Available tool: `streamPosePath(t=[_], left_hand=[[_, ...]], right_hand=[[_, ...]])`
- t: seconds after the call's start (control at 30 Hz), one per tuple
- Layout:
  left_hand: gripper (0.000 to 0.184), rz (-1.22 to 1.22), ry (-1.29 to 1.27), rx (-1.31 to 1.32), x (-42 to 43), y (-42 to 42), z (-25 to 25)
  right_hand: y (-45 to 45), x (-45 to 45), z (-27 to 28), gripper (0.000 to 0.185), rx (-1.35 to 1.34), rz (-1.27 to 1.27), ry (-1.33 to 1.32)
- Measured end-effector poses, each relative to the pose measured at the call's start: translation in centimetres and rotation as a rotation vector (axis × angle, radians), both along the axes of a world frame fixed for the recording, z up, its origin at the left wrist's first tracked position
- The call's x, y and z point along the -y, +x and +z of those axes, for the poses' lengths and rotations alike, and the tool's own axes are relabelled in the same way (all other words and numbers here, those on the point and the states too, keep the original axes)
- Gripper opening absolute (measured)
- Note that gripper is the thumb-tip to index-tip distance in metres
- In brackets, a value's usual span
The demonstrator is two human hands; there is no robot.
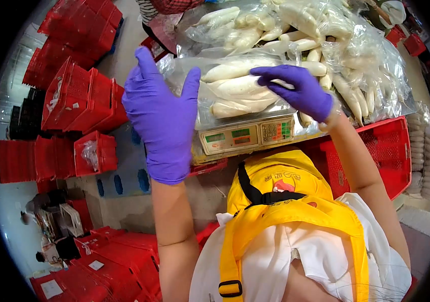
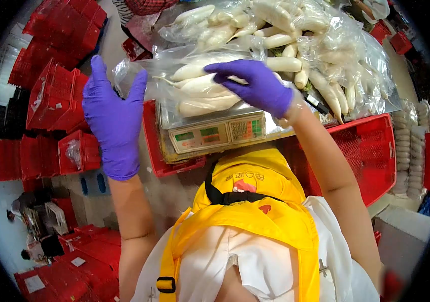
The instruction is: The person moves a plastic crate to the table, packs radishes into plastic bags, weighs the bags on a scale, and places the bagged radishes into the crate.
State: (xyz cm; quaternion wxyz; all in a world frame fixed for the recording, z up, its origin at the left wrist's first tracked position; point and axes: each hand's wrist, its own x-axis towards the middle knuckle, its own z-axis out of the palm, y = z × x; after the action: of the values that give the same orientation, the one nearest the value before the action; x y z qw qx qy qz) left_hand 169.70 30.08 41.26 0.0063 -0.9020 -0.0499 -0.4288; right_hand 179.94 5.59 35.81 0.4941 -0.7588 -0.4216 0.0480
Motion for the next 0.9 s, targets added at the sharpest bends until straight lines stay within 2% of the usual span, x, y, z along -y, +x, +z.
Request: streamPosePath(t=[0.03,0.07,0.13,0.2,0.23,0.27,0.33,0.37,0.4,0.43,0.5,0.53,0.57,0.6,0.67,0.7,0.73,0.77,0.8,0.87,0.9], left_hand=[[0.060,-0.083,0.070,0.140,0.7,0.9,0.7],[0.060,-0.100,0.075,0.160,2.0,1.6,0.9],[0.036,-0.567,0.007,-0.040,4.3,2.6,0.5],[0.024,-0.533,-0.230,-0.523,3.1,5.0,-3.5],[0.026,-0.470,-0.093,-0.642,-0.5,5.8,-9.9],[0.027,-0.395,0.043,-0.759,-4.3,5.8,-14.6],[0.029,-0.096,-0.597,-1.076,-6.0,3.9,-13.9],[0.029,-0.090,-0.595,-1.071,-6.7,2.9,-15.0],[0.031,-0.124,-0.619,-0.935,-7.6,2.0,-17.0],[0.033,-0.159,-0.642,-0.801,-8.1,1.9,-18.1],[0.035,-0.066,-0.674,-0.827,-7.3,3.2,-16.3],[0.036,0.022,-0.699,-0.843,-6.7,4.1,-15.4],[0.030,-0.012,-0.766,-0.715,-6.2,4.9,-15.2],[0.030,-0.002,-0.772,-0.716,-5.9,5.7,-14.9],[0.025,-0.159,-0.711,-0.552,-5.8,7.3,-14.5],[0.030,-0.284,-0.654,-0.478,-6.3,7.9,-15.5],[0.030,-0.278,-0.655,-0.483,-6.5,8.4,-15.9],[0.033,-0.263,-0.484,-0.567,-6.7,8.8,-16.2],[0.037,-0.248,-0.313,-0.647,-6.8,9.0,-16.5],[0.041,-0.250,-0.360,-0.711,-7.2,9.4,-17.1],[0.044,-0.260,-0.400,-0.774,-7.5,10.0,-17.2]], right_hand=[[0.5,-1.4,-1.1,0.032,-0.070,0.058,0.043],[1.2,-2.9,-2.2,0.030,-0.132,0.114,0.087],[2.9,-5.4,-2.6,0.028,0.157,0.157,-0.167],[6.1,-7.4,-5.3,0.030,0.199,0.119,-0.351],[7.5,-7.9,-6.5,0.029,0.357,0.090,-0.270],[9.0,-8.2,-7.4,0.029,0.377,0.091,-0.267],[11.9,-8.6,-8.3,0.026,0.621,-0.095,-0.320],[11.9,-8.9,-6.9,0.025,0.494,-0.094,-0.455],[11.7,-9.4,-6.5,0.025,0.495,-0.091,-0.450],[11.2,-9.8,-6.4,0.025,0.494,-0.096,-0.409],[10.1,-10.7,-6.3,0.025,0.433,-0.059,-0.267],[9.9,-11.4,-7.1,0.022,0.458,-0.036,-0.337],[9.6,-12.2,-6.1,0.020,0.413,0.050,-0.463],[9.3,-12.8,-5.0,0.019,0.367,0.135,-0.587],[8.8,-13.6,-5.5,0.019,0.327,0.129,-0.504],[8.7,-13.9,-5.5,0.019,0.265,0.131,-0.530],[8.8,-14.1,-5.5,0.019,0.202,0.131,-0.556],[9.3,-14.6,-6.8,0.022,0.293,0.154,-0.443],[9.7,-15.2,-7.6,0.022,0.292,0.160,-0.442],[10.2,-17.2,-7.8,0.025,0.287,0.226,-0.807],[9.7,-17.8,-7.6,0.027,0.340,0.221,-0.852]])
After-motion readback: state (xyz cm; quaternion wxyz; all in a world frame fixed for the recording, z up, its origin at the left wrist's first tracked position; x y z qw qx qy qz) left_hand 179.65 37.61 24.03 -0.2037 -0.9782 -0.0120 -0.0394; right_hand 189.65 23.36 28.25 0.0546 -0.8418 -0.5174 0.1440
